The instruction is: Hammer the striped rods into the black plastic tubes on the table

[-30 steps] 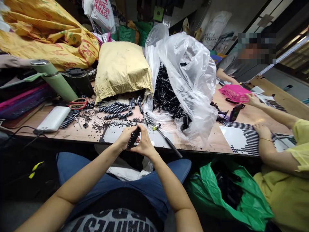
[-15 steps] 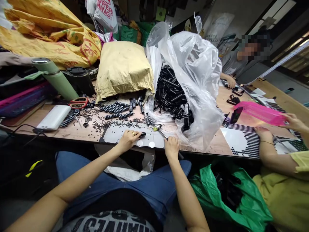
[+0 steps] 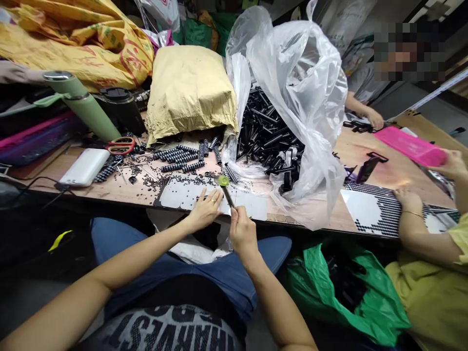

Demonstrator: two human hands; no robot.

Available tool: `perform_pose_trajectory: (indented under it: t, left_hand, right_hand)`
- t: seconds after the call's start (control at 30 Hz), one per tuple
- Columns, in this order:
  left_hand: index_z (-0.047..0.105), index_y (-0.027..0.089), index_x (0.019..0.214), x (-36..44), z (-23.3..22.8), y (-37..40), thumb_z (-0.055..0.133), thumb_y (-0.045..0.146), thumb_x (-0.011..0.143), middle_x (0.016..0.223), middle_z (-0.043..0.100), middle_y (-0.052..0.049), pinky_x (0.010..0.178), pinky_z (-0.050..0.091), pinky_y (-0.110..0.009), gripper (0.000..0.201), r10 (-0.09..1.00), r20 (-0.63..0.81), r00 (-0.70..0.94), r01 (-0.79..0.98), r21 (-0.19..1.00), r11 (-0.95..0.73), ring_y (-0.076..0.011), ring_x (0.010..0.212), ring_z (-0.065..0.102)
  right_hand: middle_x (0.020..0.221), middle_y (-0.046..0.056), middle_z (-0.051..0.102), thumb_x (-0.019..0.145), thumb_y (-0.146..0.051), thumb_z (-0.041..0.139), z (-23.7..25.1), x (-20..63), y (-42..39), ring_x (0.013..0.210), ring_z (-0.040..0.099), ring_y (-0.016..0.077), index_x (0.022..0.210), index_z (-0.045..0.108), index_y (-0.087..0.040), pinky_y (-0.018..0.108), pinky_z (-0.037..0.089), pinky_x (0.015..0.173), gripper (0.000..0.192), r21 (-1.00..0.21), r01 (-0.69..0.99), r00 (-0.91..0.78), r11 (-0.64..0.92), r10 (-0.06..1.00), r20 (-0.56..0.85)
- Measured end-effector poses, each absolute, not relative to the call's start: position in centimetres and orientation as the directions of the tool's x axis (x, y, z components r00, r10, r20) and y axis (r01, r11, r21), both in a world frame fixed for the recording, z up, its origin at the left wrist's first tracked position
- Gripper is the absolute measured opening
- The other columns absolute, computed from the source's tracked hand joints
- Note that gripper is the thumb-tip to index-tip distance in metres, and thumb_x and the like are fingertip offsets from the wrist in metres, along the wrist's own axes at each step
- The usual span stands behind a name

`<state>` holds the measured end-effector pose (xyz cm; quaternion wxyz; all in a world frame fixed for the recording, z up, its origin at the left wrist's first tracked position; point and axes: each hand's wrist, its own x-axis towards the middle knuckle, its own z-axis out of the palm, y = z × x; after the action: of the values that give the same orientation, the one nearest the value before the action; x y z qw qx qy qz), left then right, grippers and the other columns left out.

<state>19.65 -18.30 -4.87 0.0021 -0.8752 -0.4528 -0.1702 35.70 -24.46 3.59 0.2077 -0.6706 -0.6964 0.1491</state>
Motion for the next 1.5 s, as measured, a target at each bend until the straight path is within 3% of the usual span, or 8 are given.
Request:
perform_pose_trajectory:
  t: [0.23, 0.43, 0.57, 0.7, 0.9, 1.1, 1.3, 1.5]
  left_hand:
    - [0.034, -0.004, 0.141, 20.7, -6.4, -17.6, 0.038, 0.025, 0.089, 0.145, 0.038, -0.029, 0.11, 0.026, -0.052, 0.06, 0.798, 0.266, 0.54, 0.776, 0.21, -0.595, -0.0354, 0.137, 0.034]
    - [0.054, 0.008, 0.125, 20.3, -3.6, -17.1, 0.037, 0.008, 0.088, 0.104, 0.063, -0.019, 0.085, 0.047, -0.04, 0.041, 0.887, 0.184, 0.423, 0.825, 0.328, -0.461, -0.0276, 0.102, 0.057]
    - [0.062, 0.015, 0.113, 18.8, -1.4, -15.7, 0.046, 0.025, 0.092, 0.097, 0.061, -0.015, 0.079, 0.046, -0.037, 0.029, 0.887, 0.19, 0.421, 0.774, 0.435, -0.46, -0.0261, 0.092, 0.056]
    - [0.064, 0.009, 0.105, 14.5, -0.4, -9.8, 0.04, 0.016, 0.09, 0.104, 0.06, -0.022, 0.081, 0.042, -0.045, 0.03, 0.977, 0.2, 0.069, 0.923, 0.359, -0.139, -0.0326, 0.1, 0.053]
    - [0.067, 0.009, 0.095, 10.4, -1.2, -6.9, 0.042, 0.011, 0.083, 0.09, 0.065, -0.019, 0.083, 0.04, -0.043, 0.028, 0.973, 0.147, 0.177, 0.949, 0.237, -0.208, -0.0319, 0.096, 0.056]
    - [0.064, 0.016, 0.108, 10.7, 0.9, -12.8, 0.051, 0.031, 0.086, 0.099, 0.063, -0.011, 0.081, 0.047, -0.036, 0.03, 0.902, 0.394, 0.175, 0.743, 0.548, -0.384, -0.0245, 0.091, 0.059]
    - [0.067, 0.018, 0.09, 12.5, 0.2, -16.1, 0.06, 0.024, 0.08, 0.089, 0.061, -0.008, 0.08, 0.047, -0.035, 0.014, 0.929, 0.276, 0.247, 0.71, 0.601, -0.367, -0.0223, 0.083, 0.058]
    - [0.061, 0.019, 0.093, 15.6, -0.5, -14.6, 0.055, 0.04, 0.086, 0.079, 0.06, -0.003, 0.072, 0.046, -0.028, 0.023, 0.97, 0.244, -0.004, 0.262, 0.936, -0.234, -0.0172, 0.075, 0.058]
  right_hand:
    - [0.075, 0.006, 0.067, 0.1, -0.037, 0.029, 2.1, 31.9, -24.4, 0.059, 0.06, 0.0177, 0.091, 0.055, -0.02, 0.025, 0.032, 0.055, 0.032, -0.356, 0.917, -0.236, 0.179, 0.964, -0.125]
    - [0.068, 0.003, 0.061, 0.101, -0.042, 0.023, 3.6, 35.6, -22.5, 0.059, 0.057, 0.0175, 0.09, 0.053, -0.021, 0.025, 0.03, 0.056, 0.039, -0.423, 0.905, -0.044, 0.051, 0.999, 0.026]
    - [0.069, 0.006, 0.061, 0.1, -0.039, 0.03, 1.9, 40.8, -20.1, 0.06, 0.055, 0.0184, 0.091, 0.056, -0.018, 0.027, 0.029, 0.057, 0.035, -0.225, 0.968, 0.127, -0.111, 0.99, 0.061]
    - [0.076, 0.01, 0.063, 0.098, -0.037, 0.037, -0.6, 45.0, -18.3, 0.071, 0.058, 0.0218, 0.091, 0.06, -0.016, 0.03, 0.036, 0.063, 0.032, -0.095, 0.976, 0.204, -0.197, 0.976, 0.078]
    - [0.102, 0.014, 0.064, 0.094, -0.026, 0.041, 0.3, 44.5, -12.6, 0.1, 0.054, 0.0241, 0.098, 0.061, -0.014, 0.035, 0.039, 0.089, 0.023, -0.231, 0.973, 0.029, 0.017, 0.981, 0.194]
    - [0.101, 0.011, 0.068, 0.092, -0.029, 0.047, 1.3, 38.8, -5.2, 0.097, 0.058, 0.0197, 0.096, 0.064, -0.015, 0.028, 0.041, 0.086, 0.022, -0.33, 0.94, -0.062, 0.09, 0.994, 0.092]
    - [0.088, 0.015, 0.071, 0.075, -0.018, 0.064, 0.9, 36.4, -4.7, 0.089, 0.064, 0.0264, 0.077, 0.067, -0.014, 0.032, 0.043, 0.079, 0.006, -0.375, 0.926, -0.051, 0.026, 0.997, -0.057]
    - [0.095, 0.009, 0.072, 0.088, -0.029, 0.053, 2.1, 36.5, -8.3, 0.086, 0.066, 0.0177, 0.101, 0.065, -0.014, 0.027, 0.049, 0.075, 0.024, -0.594, 0.799, -0.151, 0.093, 0.987, -0.048]
